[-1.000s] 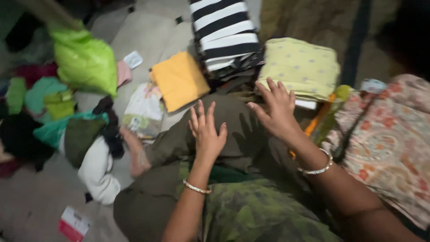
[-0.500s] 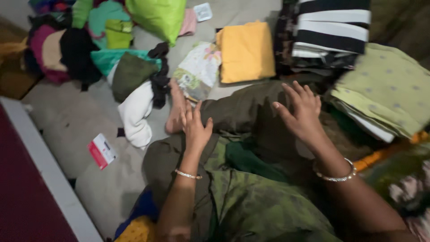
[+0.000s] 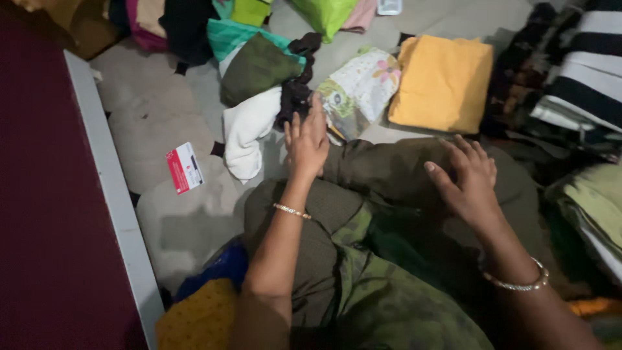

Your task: The person folds several pieces of clothing by hand while sitting on the floor, including a yellow patterned top, a black and white striped garment, a floral paisley shirt, and a white fabric item, placing each one into a stack.

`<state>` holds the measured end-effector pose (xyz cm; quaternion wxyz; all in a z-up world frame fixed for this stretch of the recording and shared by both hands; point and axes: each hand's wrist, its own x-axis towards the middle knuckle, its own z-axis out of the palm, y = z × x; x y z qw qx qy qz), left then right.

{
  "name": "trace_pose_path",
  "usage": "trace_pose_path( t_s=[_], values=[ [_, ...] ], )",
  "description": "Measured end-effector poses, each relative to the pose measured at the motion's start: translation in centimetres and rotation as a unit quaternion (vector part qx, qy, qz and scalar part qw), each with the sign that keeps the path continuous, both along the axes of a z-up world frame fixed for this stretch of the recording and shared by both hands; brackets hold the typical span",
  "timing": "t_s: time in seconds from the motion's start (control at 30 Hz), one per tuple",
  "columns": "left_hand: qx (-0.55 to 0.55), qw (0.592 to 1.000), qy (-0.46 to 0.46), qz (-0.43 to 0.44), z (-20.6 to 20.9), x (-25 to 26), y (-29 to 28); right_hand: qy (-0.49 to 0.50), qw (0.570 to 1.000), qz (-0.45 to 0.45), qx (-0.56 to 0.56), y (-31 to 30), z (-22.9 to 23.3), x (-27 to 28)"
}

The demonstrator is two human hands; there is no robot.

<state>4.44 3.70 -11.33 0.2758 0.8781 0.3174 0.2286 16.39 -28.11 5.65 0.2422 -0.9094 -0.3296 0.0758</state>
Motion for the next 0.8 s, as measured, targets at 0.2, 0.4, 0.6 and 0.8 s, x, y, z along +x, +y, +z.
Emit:
trace_pose_path(
  t_s=[0.2, 0.4, 0.6, 0.8],
  values=[
    [-0.005, 0.998, -0.043, 0.053, -1.0, 1.6, 2.3, -0.001, 0.998, 0.056, 0.009, 3.0, -0.7, 0.4],
    [-0.026, 0.988, -0.070, 0.138, -2.2, 2.1, 3.2, 0.007, 0.993, 0.115, 0.014, 7.1, -1.7, 0.6],
    [-0.079, 0.969, -0.133, 0.191, -4.6, 3.4, 4.0, 0.005, 0.986, 0.165, 0.005, 14.0, -2.5, 0.7],
    [-0.095, 0.942, -0.237, 0.219, -4.6, 3.9, 4.4, 0.066, 0.974, 0.214, 0.045, 22.7, -4.0, 2.5]
  ],
)
